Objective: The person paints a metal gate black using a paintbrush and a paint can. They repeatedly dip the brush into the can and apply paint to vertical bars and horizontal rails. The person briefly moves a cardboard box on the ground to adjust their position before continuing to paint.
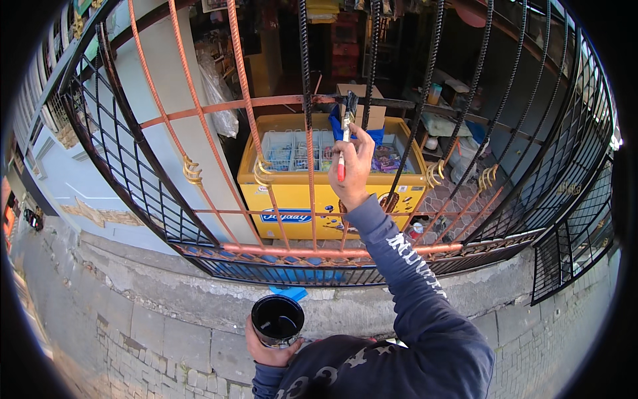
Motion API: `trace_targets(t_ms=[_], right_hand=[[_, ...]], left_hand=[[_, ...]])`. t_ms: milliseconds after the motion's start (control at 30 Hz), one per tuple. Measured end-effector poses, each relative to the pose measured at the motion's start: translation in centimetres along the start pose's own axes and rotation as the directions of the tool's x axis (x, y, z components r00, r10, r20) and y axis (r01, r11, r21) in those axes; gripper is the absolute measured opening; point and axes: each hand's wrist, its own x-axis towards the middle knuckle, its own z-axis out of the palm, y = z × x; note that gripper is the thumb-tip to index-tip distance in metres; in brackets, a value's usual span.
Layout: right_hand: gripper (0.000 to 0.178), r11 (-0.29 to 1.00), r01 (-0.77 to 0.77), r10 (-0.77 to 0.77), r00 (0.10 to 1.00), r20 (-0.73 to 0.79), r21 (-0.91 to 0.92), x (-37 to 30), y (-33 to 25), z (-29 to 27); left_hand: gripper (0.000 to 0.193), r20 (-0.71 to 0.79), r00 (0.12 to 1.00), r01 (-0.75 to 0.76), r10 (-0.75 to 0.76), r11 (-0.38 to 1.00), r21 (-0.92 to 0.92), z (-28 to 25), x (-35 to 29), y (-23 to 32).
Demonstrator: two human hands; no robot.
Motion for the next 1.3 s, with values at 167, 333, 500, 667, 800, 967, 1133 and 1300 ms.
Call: trace_targets(t_ms=[167, 333, 500, 667, 800, 967, 1133, 1300], right_hand=[[0.022, 0.968, -0.063, 0.054, 0.998, 0.044, 0.244, -0.3, -0.5, 0.3], [0.021, 0.973, -0.099, 0.117, 0.990, -0.077, 0.208, -0.2, -0.7, 0.8], [0.020, 0.932, -0.209, 0.290, 0.921, -0.261, 0.298, -0.4, -1.2, 1.0], [0.012, 0.876, -0.258, 0.319, 0.944, -0.089, 0.407, -0.2, -1.6, 1.1], [0.011, 0.878, -0.336, 0.430, 0.868, -0.250, 0.341, 0.0, -1.6, 1.3], [0.015, 0.809, -0.309, 0.406, 0.909, -0.096, 0.500, 0.0, -1.8, 1.9], [0.017, 0.876, -0.266, 0.335, 0.936, -0.111, 0.403, 0.4, -1.8, 1.9], [0.017, 0.808, -0.229, 0.368, 0.916, -0.162, 0.542, 0.8, -2.1, 1.6]], left_hand=[[0.128, 0.018, 1.000, 0.013, -0.013, 1.000, -0.007, 0.1, 0.0, 0.5], [0.127, 0.008, 1.000, 0.001, -0.001, 1.000, -0.005, 0.0, -0.2, 0.6], [0.126, 0.021, 1.000, 0.021, -0.021, 0.999, -0.032, -0.3, -0.3, 0.6], [0.125, 0.047, 0.998, 0.039, -0.039, 0.999, -0.015, -0.8, -0.4, 1.0], [0.124, 0.011, 0.999, 0.038, -0.038, 0.999, 0.026, -0.8, -0.6, 1.3], [0.123, 0.015, 0.999, 0.043, -0.044, 0.999, 0.009, -0.9, -0.4, 1.8], [0.121, 0.015, 1.000, -0.001, 0.001, 1.000, 0.006, -0.9, 0.0, 2.4], [0.120, 0.009, 0.999, 0.037, -0.037, 0.999, -0.011, -0.8, 0.2, 2.1]])
